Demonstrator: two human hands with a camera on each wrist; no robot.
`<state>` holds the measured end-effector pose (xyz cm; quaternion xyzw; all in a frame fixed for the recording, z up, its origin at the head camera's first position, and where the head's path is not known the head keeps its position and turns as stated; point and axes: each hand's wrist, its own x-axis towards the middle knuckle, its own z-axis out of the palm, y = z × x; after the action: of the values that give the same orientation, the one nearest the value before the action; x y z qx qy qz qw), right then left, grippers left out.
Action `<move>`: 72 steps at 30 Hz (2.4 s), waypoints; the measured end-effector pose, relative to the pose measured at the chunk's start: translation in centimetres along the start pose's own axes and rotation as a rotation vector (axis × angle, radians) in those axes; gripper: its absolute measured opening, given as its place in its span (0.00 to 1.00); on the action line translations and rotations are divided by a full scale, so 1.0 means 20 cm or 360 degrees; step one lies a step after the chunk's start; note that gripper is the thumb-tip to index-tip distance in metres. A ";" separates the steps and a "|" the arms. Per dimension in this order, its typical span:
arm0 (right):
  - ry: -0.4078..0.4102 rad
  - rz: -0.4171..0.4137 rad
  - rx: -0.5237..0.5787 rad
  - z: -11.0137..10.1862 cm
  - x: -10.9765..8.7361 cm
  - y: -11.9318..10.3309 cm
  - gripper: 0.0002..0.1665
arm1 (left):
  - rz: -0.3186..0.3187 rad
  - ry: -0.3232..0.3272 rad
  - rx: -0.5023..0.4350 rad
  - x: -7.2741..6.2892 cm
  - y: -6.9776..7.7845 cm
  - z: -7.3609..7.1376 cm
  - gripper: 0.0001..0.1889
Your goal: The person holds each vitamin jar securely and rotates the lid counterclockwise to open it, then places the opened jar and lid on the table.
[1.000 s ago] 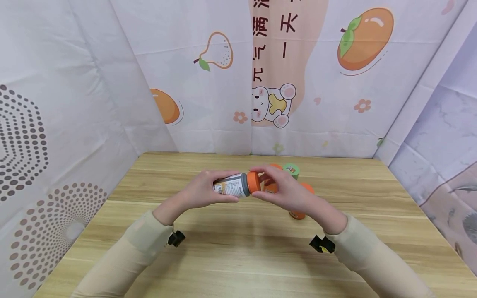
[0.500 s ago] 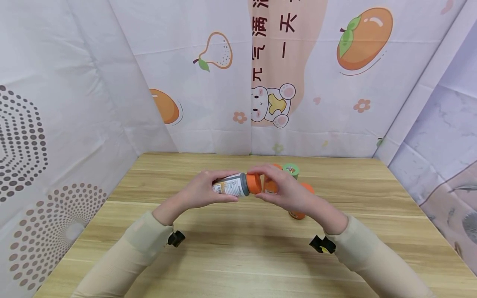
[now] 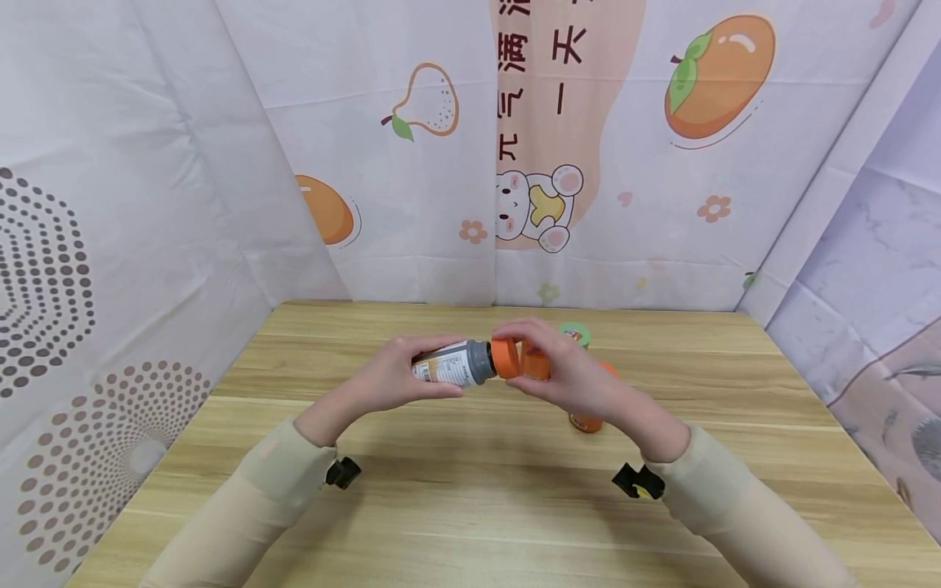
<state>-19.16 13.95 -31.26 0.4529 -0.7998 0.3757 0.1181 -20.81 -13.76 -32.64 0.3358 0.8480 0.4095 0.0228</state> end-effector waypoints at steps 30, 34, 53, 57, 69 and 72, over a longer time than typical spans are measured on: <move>0.0050 0.0245 0.0009 0.09 0.01 0.01 0.34 | -0.0142 0.0114 -0.0061 -0.11 -0.08 -0.03 0.34; 0.0057 0.0240 0.0022 0.10 0.01 0.02 0.33 | -0.0158 0.0142 -0.0092 -0.14 -0.12 -0.04 0.33; 0.0129 0.0367 0.0241 0.21 0.10 0.02 0.35 | -0.0247 0.0279 -0.0114 -0.25 -0.22 -0.14 0.31; 0.0159 0.0398 0.0251 0.24 0.15 0.01 0.36 | -0.0250 0.0314 -0.0111 -0.25 -0.24 -0.16 0.31; 0.0192 0.0482 0.0268 0.30 0.25 0.06 0.37 | -0.0294 0.0356 -0.0139 -0.25 -0.31 -0.23 0.31; 0.0199 0.0505 0.0318 0.33 0.26 0.09 0.36 | -0.0313 0.0367 -0.0163 -0.26 -0.33 -0.24 0.30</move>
<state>-22.56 6.56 -33.89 0.3065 -0.8110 0.4946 0.0613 -22.02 -22.99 -35.33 0.2004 0.8517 0.4839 -0.0177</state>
